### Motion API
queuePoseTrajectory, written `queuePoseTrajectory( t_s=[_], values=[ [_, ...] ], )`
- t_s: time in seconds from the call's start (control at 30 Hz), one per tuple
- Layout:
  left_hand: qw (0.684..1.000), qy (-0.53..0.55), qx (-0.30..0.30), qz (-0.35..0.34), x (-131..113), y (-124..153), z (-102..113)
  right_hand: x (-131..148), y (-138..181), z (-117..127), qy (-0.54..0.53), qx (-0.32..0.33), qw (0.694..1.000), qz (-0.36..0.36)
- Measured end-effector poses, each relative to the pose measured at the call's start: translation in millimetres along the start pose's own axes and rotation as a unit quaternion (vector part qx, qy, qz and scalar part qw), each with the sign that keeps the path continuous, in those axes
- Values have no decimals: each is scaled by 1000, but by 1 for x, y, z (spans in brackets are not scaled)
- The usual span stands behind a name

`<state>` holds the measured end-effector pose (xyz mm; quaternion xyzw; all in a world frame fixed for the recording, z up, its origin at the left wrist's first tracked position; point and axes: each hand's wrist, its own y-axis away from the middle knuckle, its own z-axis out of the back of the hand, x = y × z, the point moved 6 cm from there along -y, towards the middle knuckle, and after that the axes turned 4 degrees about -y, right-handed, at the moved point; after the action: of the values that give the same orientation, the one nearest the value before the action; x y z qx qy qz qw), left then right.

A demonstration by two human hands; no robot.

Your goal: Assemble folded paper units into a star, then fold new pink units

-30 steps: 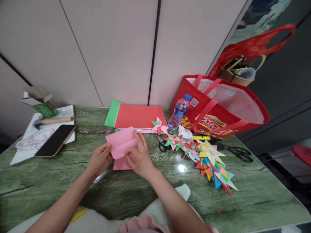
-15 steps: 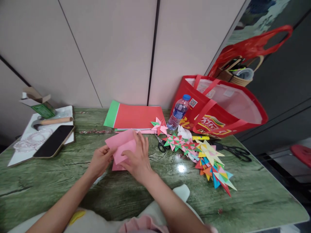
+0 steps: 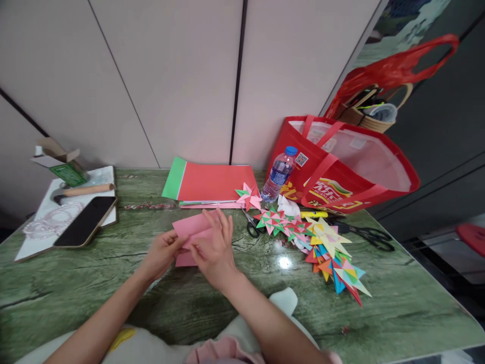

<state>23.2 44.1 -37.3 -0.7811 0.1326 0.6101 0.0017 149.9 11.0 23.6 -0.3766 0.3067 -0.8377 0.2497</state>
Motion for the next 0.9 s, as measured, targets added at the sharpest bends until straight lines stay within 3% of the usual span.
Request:
queuePoseTrajectory(
  t_s=[0.2, 0.43, 0.67, 0.9],
  values=[
    [999, -5, 35, 9, 0, 1, -3, -18, 1, 2, -65, -32, 992, -102],
    [998, -14, 61, 17, -6, 4, -5, -38, 9, -8, -128, -7, 970, -207],
    [994, 45, 83, 53, -2, 4, -11, -41, 8, -4, -130, -34, 966, -222],
    [997, 8, 60, 56, 2, 3, -4, -46, 9, -8, -178, -14, 950, -255]
  ],
)
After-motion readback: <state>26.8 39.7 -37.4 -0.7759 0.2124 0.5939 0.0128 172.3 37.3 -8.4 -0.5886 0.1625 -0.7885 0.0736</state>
